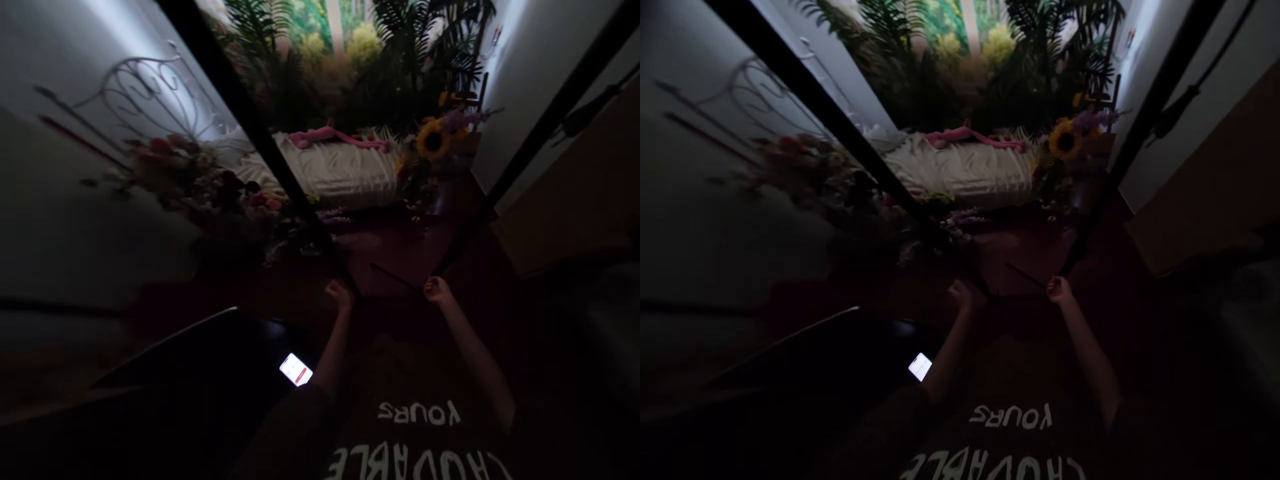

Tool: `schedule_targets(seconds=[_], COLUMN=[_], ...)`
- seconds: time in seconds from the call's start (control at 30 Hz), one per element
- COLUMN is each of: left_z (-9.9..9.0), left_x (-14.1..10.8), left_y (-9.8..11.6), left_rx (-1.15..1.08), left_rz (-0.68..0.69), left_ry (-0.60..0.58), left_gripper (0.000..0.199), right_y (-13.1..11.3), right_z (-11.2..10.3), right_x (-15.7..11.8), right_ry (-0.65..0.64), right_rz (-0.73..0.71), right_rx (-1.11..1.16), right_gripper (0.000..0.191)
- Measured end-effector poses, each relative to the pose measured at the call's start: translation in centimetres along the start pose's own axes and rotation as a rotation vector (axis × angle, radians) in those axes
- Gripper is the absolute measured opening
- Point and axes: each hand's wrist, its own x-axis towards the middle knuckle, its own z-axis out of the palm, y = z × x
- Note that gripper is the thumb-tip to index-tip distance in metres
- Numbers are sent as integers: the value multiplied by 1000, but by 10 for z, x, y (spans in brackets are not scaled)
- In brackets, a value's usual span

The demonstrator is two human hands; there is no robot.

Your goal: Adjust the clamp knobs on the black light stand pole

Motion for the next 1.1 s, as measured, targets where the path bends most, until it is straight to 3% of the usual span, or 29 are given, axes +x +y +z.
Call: schedule_targets(seconds=[0.07, 0.2, 0.33, 0.43, 0.6, 0.87, 0.97, 1.1], left_z=[-4, 5, 16, 22, 26, 32, 35, 35], left_x=[8, 14, 32, 46, 50, 53, 55, 54], left_y=[25, 64, 74, 69, 61, 57, 54, 53], left_rx=[-128, -248, -85, -35, -19, -6, 14, 33], left_rz=[59, 267, 373, 402, 508, 542, 573, 594], left_ry=[44, -200, -244, -229, -242, -227, -211, -202], left_gripper=[33, 43, 52, 55, 59, 54, 52, 46], right_y=[17, 49, 70, 78, 89, 77, 77, 81], right_z=[16, 63, 124, 165, 203, 200, 198, 194], right_x=[7, 11, 3, -6, -11, -5, 3, 1], right_ry=[-18, -99, -229, -374, -539, -643, -581, -430], right_rz=[74, 227, 348, 343, 80, -325, -465, -917], right_rx=[-32, -121, -223, -317, -433, -696, -801, -1056], right_gripper=[20, 19, 18, 24, 18, 9, 15, 20])
